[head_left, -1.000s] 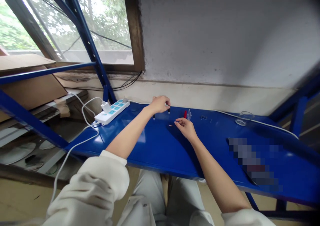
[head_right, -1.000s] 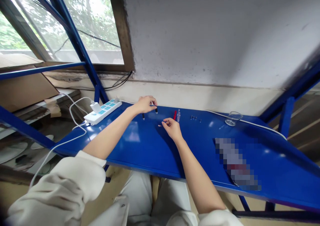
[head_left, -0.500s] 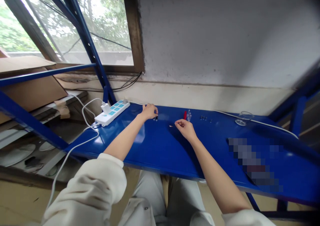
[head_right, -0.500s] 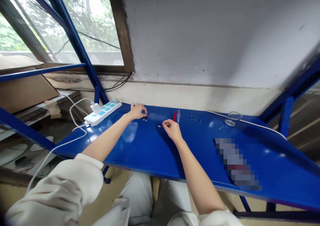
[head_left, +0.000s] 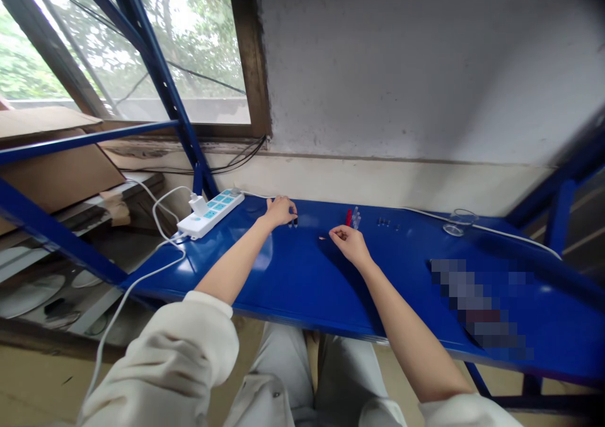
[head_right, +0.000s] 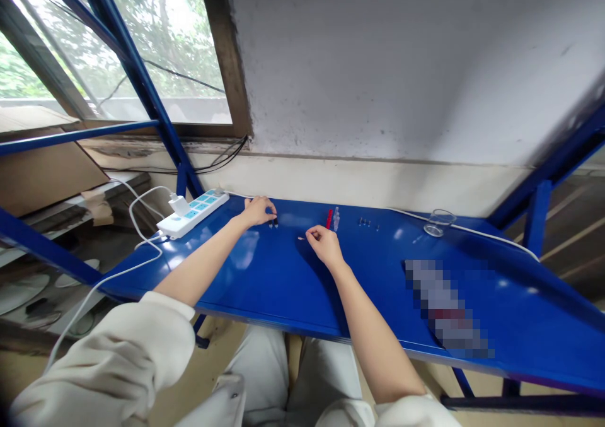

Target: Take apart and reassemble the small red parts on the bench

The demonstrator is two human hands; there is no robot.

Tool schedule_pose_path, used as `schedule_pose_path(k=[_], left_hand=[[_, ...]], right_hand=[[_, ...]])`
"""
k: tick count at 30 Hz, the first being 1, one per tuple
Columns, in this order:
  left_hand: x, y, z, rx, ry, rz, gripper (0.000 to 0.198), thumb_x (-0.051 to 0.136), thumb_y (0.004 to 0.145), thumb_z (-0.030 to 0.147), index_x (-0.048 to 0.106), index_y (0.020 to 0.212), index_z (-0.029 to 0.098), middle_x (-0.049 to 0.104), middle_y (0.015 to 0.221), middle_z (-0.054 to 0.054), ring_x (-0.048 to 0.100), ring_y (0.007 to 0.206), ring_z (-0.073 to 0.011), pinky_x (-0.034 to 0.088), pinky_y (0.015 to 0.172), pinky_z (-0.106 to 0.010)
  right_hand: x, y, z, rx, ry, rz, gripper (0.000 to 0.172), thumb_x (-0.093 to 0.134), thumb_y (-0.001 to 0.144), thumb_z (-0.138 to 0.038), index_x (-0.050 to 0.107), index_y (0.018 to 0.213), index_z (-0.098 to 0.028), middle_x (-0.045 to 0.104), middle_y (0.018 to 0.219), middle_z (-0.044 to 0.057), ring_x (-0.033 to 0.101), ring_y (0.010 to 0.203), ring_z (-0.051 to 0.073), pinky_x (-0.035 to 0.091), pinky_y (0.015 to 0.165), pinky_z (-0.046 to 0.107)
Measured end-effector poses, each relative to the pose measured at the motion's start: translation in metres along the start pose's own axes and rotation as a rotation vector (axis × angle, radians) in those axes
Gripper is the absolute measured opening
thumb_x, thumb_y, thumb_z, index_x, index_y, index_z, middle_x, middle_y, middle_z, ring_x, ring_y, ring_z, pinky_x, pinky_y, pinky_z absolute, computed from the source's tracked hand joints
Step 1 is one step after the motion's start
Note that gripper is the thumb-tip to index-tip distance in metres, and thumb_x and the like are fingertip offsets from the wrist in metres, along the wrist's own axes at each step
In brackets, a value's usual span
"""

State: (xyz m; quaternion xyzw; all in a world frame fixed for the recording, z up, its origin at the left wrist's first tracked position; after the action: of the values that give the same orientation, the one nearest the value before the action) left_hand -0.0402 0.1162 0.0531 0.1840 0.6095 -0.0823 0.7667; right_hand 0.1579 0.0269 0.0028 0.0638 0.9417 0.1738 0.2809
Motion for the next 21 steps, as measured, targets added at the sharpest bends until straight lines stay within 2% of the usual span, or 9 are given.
schedule_pose_path(k=[7, 14, 17, 21], left_hand=[[0.001, 0.001, -0.001, 0.001, -0.012, 0.009, 0.01, 0.062, 0.069, 0.028, 0.066, 0.075, 0.022, 0.057, 0.098, -0.007, 0.045, 0.102, -0.0278, 0.027, 0.088, -0.049], [0.003, 0.002, -0.001, -0.012, -0.004, -0.002, 0.012, 0.062, 0.068, 0.029, 0.066, 0.077, 0.023, 0.059, 0.1, -0.007, 0.045, 0.104, -0.028, 0.03, 0.088, -0.045], [0.003, 0.003, 0.0, -0.005, 0.0, -0.003, 0.012, 0.062, 0.068, 0.029, 0.066, 0.077, 0.023, 0.059, 0.099, -0.007, 0.045, 0.104, -0.0281, 0.03, 0.088, -0.044], [0.002, 0.002, -0.001, -0.007, 0.002, -0.011, 0.014, 0.062, 0.068, 0.03, 0.066, 0.079, 0.023, 0.059, 0.1, -0.007, 0.045, 0.104, -0.0283, 0.029, 0.088, -0.045]], right_hand=[[-0.001, 0.0, 0.001, -0.016, -0.026, 0.004, 0.023, 0.048, 0.074, -0.034, 0.063, 0.075, -0.017, 0.06, 0.063, 0.002, 0.051, 0.055, 0.012, 0.04, 0.055, 0.023], [0.0, 0.001, 0.003, -0.021, -0.072, 0.0, 0.023, 0.046, 0.075, -0.034, 0.063, 0.077, -0.017, 0.061, 0.064, 0.002, 0.053, 0.056, 0.012, 0.041, 0.056, 0.023], [-0.005, 0.001, 0.004, 0.021, -0.224, 0.014, 0.019, 0.047, 0.076, -0.031, 0.063, 0.077, -0.02, 0.061, 0.064, 0.001, 0.055, 0.058, 0.013, 0.039, 0.056, 0.023], [-0.016, -0.001, 0.011, 0.175, -0.527, 0.002, 0.015, 0.049, 0.075, -0.028, 0.062, 0.078, -0.022, 0.065, 0.071, 0.004, 0.059, 0.066, 0.017, 0.036, 0.054, 0.024]])
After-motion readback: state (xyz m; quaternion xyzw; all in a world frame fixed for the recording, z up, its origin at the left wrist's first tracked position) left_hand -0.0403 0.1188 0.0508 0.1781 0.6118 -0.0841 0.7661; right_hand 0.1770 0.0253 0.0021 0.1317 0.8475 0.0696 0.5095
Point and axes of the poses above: each hand's wrist, its own y-axis towards the middle knuckle, its own x-axis out of the palm, z = x × y, the point moved 5 cm from there along y, towards the middle knuckle
